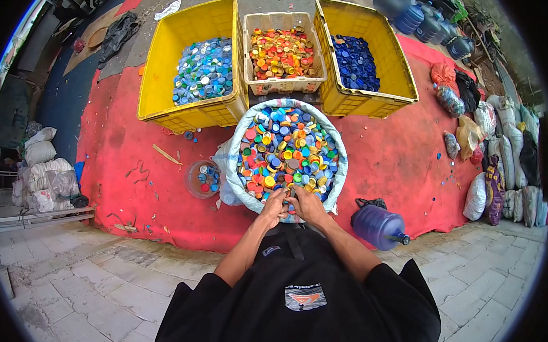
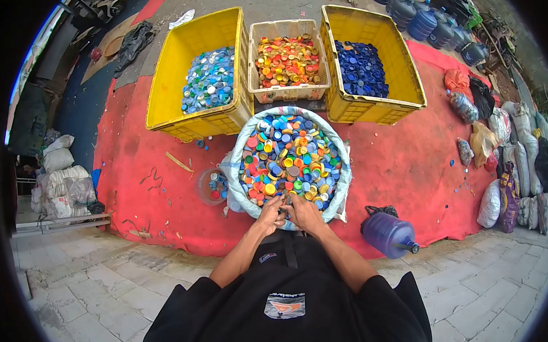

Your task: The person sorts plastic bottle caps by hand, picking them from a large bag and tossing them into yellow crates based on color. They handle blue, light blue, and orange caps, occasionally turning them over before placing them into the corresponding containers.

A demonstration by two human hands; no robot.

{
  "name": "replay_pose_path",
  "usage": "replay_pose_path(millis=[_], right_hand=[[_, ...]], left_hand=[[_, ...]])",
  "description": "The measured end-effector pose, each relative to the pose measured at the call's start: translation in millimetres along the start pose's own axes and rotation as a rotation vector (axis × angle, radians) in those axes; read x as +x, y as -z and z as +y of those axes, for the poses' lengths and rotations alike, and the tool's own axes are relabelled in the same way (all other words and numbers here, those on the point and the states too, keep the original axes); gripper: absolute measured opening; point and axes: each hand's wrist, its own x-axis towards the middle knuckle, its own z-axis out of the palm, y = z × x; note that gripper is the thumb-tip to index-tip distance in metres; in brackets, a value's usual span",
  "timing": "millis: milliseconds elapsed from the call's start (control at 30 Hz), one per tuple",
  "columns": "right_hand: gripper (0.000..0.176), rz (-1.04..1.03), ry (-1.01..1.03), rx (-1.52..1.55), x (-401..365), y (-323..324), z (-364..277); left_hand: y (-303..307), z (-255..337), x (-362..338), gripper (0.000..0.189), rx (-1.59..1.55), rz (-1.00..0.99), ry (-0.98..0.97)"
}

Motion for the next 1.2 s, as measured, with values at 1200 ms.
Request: replay_pose_path(millis=[1200], right_hand=[[0.043,-0.171,-0.598,1.763,85,-4,33]], left_hand=[[68,48,24,0.033,-0.381,-0.106,-0.193]])
